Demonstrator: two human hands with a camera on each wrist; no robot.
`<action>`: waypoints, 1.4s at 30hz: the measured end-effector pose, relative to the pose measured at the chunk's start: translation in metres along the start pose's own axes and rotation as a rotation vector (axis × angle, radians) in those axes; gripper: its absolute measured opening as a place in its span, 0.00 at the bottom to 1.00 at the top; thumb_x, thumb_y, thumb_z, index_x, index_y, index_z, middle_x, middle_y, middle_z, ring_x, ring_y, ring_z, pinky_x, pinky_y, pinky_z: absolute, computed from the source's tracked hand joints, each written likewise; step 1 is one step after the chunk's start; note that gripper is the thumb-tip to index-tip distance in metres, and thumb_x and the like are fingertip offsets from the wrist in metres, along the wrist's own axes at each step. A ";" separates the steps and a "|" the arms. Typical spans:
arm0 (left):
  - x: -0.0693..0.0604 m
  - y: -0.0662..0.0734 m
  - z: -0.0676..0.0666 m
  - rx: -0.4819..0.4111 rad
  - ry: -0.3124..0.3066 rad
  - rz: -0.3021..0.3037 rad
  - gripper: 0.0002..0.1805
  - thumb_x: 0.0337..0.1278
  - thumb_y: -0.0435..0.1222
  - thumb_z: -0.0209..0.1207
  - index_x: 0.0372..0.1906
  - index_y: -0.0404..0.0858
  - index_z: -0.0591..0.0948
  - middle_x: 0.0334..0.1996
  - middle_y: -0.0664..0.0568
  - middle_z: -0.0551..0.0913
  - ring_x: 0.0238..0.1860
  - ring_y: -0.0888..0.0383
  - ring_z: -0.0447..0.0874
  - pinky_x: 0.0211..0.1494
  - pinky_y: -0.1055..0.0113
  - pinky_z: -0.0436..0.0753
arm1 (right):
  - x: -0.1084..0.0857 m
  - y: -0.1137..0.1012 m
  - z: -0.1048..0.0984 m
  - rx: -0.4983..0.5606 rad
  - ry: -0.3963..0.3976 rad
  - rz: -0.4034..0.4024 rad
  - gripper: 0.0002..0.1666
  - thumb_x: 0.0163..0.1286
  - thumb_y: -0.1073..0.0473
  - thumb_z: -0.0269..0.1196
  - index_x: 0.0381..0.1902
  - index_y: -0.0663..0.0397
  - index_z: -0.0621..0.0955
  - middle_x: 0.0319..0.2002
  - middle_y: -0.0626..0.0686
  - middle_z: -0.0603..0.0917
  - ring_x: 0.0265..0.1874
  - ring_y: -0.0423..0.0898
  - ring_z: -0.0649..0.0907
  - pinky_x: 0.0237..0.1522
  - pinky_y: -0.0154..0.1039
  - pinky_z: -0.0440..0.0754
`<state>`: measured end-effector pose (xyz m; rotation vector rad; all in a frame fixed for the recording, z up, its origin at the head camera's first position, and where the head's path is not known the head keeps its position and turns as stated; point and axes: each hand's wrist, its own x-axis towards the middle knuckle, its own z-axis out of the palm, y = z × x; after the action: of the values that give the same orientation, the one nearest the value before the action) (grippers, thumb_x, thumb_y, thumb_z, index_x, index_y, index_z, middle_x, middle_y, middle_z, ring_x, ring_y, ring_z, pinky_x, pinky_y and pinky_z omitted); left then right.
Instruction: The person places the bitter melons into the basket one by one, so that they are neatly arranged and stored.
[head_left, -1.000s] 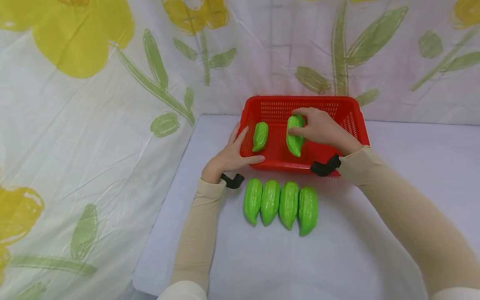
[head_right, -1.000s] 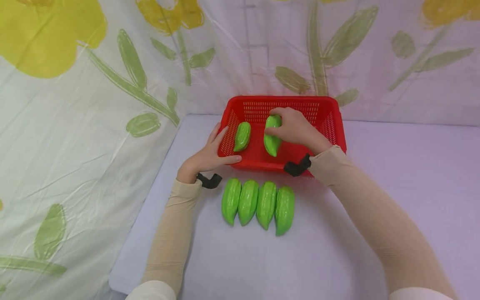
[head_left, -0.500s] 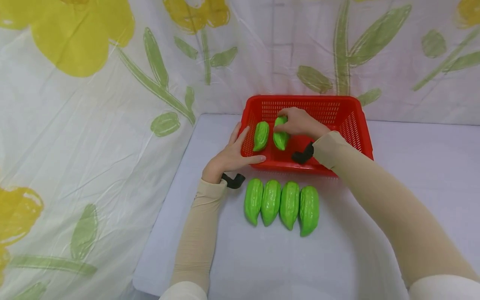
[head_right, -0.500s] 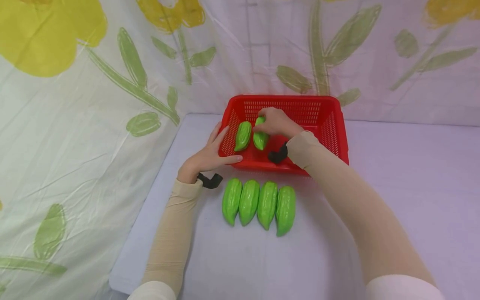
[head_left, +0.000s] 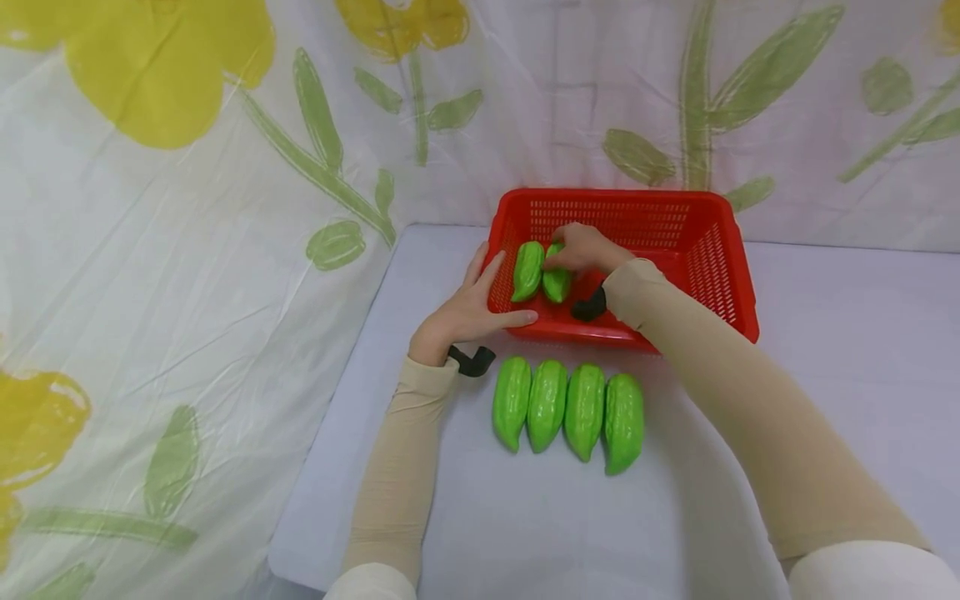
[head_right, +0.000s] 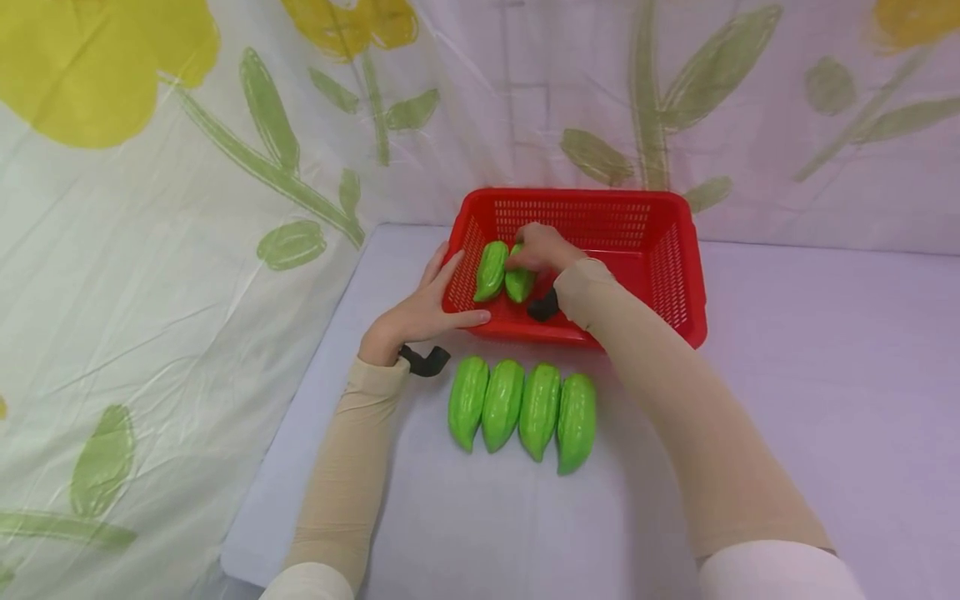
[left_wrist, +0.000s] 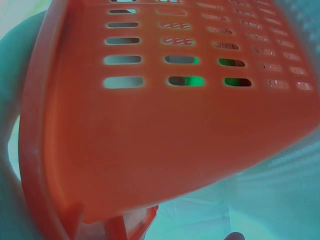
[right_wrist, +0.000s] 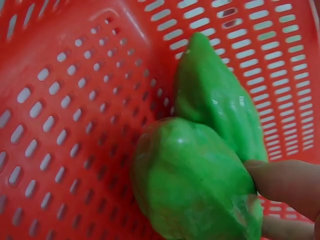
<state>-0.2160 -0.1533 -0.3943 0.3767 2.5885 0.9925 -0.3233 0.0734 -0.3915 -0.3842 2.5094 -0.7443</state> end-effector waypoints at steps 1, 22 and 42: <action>0.000 0.000 0.000 0.002 -0.001 0.001 0.63 0.57 0.64 0.66 0.86 0.55 0.39 0.84 0.62 0.24 0.84 0.44 0.47 0.77 0.40 0.67 | 0.000 0.000 0.001 -0.010 0.001 0.000 0.40 0.74 0.51 0.65 0.76 0.65 0.68 0.69 0.65 0.75 0.49 0.54 0.85 0.50 0.45 0.88; -0.001 0.001 0.000 0.026 0.005 -0.004 0.63 0.57 0.64 0.66 0.86 0.53 0.40 0.85 0.60 0.26 0.84 0.45 0.45 0.79 0.41 0.65 | 0.008 0.006 0.008 -0.081 0.084 -0.027 0.41 0.71 0.49 0.66 0.74 0.66 0.69 0.69 0.66 0.76 0.63 0.59 0.78 0.68 0.54 0.76; 0.000 0.000 0.000 0.024 -0.001 -0.008 0.63 0.57 0.66 0.65 0.86 0.55 0.39 0.84 0.62 0.25 0.84 0.45 0.45 0.78 0.40 0.66 | -0.032 0.002 -0.029 -0.081 0.141 -0.087 0.43 0.75 0.44 0.63 0.77 0.63 0.66 0.75 0.65 0.69 0.72 0.62 0.72 0.74 0.59 0.70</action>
<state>-0.2160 -0.1533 -0.3945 0.3726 2.6016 0.9591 -0.3117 0.1005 -0.3600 -0.4881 2.6765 -0.7273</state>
